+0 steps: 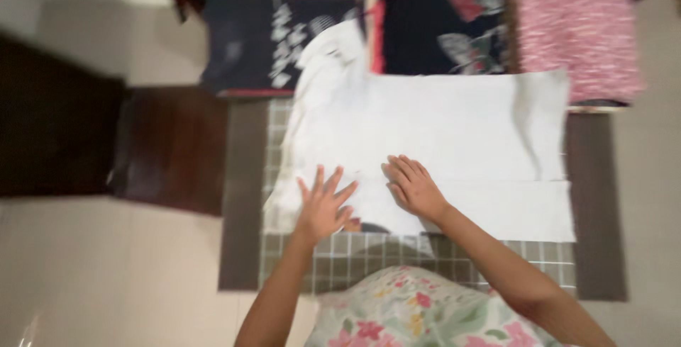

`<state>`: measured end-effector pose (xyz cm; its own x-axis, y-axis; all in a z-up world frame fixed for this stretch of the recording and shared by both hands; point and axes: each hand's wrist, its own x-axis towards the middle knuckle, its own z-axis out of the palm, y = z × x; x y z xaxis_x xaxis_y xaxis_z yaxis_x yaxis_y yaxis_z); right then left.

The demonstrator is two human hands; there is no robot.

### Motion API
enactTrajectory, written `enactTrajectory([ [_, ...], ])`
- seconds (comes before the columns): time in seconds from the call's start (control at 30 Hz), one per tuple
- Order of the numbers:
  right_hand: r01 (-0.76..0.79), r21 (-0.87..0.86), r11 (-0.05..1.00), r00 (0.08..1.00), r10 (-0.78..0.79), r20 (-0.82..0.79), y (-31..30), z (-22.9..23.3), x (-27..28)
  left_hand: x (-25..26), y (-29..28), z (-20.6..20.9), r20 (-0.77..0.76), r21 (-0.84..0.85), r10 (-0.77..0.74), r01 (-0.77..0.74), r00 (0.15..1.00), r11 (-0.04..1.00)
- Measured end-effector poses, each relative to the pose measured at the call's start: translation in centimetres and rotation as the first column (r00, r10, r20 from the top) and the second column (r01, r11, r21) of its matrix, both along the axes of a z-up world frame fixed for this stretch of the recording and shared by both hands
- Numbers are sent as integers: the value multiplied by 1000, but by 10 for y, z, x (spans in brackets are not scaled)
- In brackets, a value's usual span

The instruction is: The person folds various t-shirts by hand on a table, including white graphic, grey, and cream-colored garments, and stacks them with other organized laundry.

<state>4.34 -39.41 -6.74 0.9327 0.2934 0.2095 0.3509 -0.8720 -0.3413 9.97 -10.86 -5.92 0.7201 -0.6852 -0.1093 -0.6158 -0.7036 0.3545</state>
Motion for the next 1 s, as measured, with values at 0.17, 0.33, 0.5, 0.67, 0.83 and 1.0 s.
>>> enactTrajectory([
  [0.17,390,60,919,919,-393,45,-97,-5,16,74,-29,-23,199,-168,182,-150,963,974],
  [0.33,640,80,765,748,-643,163,-211,10,34,190,-52,-23,238,-527,422,-249,875,812],
  [0.5,702,15,712,681,-677,279,-290,34,53,264,-77,-46,69,-534,490,-383,869,754],
  [0.67,717,-29,697,697,-717,-10,-308,41,76,298,-88,-71,133,-532,617,-470,776,705],
  [0.83,761,15,648,648,-761,-4,-319,38,82,317,-75,-79,-107,-346,654,-645,749,681],
  [1.0,743,135,656,650,-755,85,-335,44,70,306,-50,-52,-263,-521,460,-526,848,672],
])
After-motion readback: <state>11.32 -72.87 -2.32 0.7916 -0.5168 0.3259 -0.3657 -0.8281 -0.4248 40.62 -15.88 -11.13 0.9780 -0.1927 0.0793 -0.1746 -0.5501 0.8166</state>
